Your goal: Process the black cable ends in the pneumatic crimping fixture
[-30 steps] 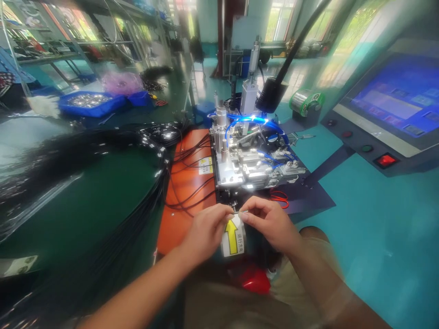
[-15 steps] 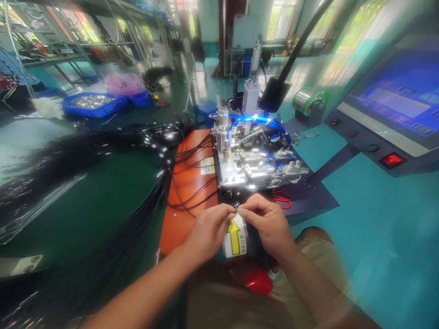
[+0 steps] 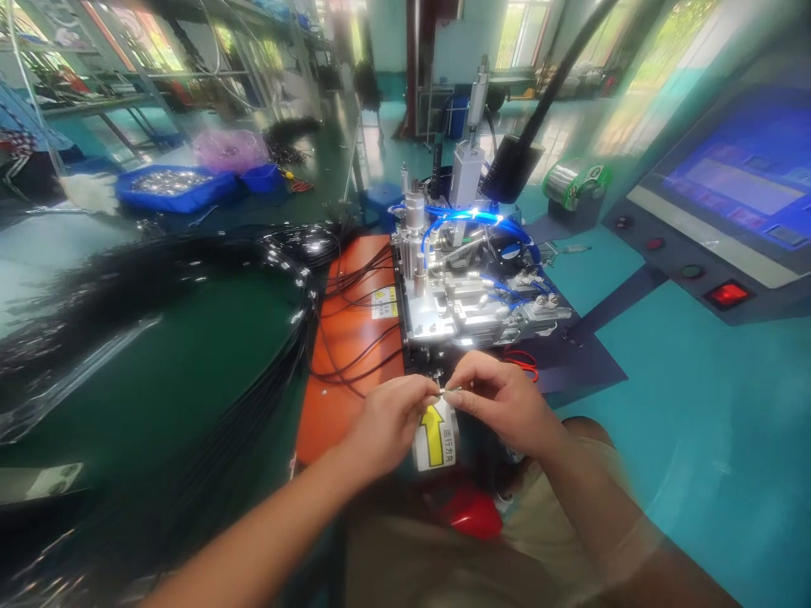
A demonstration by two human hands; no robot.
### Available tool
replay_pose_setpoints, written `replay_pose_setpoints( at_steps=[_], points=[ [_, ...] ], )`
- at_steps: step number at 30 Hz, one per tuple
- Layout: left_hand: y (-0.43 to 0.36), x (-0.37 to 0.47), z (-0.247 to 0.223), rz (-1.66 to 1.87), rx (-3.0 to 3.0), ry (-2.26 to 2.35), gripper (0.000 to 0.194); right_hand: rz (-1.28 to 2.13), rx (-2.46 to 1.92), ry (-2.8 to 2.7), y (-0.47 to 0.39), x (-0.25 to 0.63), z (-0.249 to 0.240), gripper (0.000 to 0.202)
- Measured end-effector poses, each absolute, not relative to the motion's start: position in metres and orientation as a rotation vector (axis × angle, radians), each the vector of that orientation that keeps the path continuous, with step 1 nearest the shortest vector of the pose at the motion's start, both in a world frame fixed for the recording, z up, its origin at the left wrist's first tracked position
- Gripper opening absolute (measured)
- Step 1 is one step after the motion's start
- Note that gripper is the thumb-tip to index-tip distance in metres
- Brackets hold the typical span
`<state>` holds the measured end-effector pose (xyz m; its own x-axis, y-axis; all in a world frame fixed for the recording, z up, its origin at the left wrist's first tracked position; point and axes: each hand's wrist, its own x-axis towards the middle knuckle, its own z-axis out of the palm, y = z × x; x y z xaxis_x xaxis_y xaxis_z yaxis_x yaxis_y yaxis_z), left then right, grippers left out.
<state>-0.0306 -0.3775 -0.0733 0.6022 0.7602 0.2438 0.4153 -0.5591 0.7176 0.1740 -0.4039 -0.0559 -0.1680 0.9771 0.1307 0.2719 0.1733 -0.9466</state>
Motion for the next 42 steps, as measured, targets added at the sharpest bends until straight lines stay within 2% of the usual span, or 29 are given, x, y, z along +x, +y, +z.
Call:
replay_pose_setpoints(
  at_steps=[11,17,20,26,29,33,42],
  points=[
    [-0.378,-0.030,-0.076,0.730,2.191,0.967,0.019,1.066,-1.149,-1.154,-0.407,0.141,-0.077,0.016],
    [-0.382,-0.030,-0.070,0.658,2.399,0.986,0.018,0.809,-1.320,-1.262,-0.414,0.142,-0.075,0.012],
    [-0.384,-0.030,-0.062,0.583,2.575,1.002,0.020,0.785,-1.387,-1.314,-0.418,0.151,-0.076,0.014],
    [-0.376,-0.028,-0.058,0.378,2.749,0.973,0.019,0.892,-1.495,-1.269,-0.418,0.156,-0.082,0.017],
    [-0.369,-0.027,-0.063,0.465,2.664,0.989,0.022,1.108,-1.440,-1.192,-0.415,0.160,-0.081,0.015],
    [-0.364,-0.028,-0.070,0.603,2.555,0.987,0.020,1.365,-1.347,-1.133,-0.413,0.175,-0.079,0.031],
    [-0.359,-0.030,-0.073,0.653,2.478,1.009,0.015,1.363,-1.429,-1.330,-0.398,0.187,-0.072,0.029]
  ],
)
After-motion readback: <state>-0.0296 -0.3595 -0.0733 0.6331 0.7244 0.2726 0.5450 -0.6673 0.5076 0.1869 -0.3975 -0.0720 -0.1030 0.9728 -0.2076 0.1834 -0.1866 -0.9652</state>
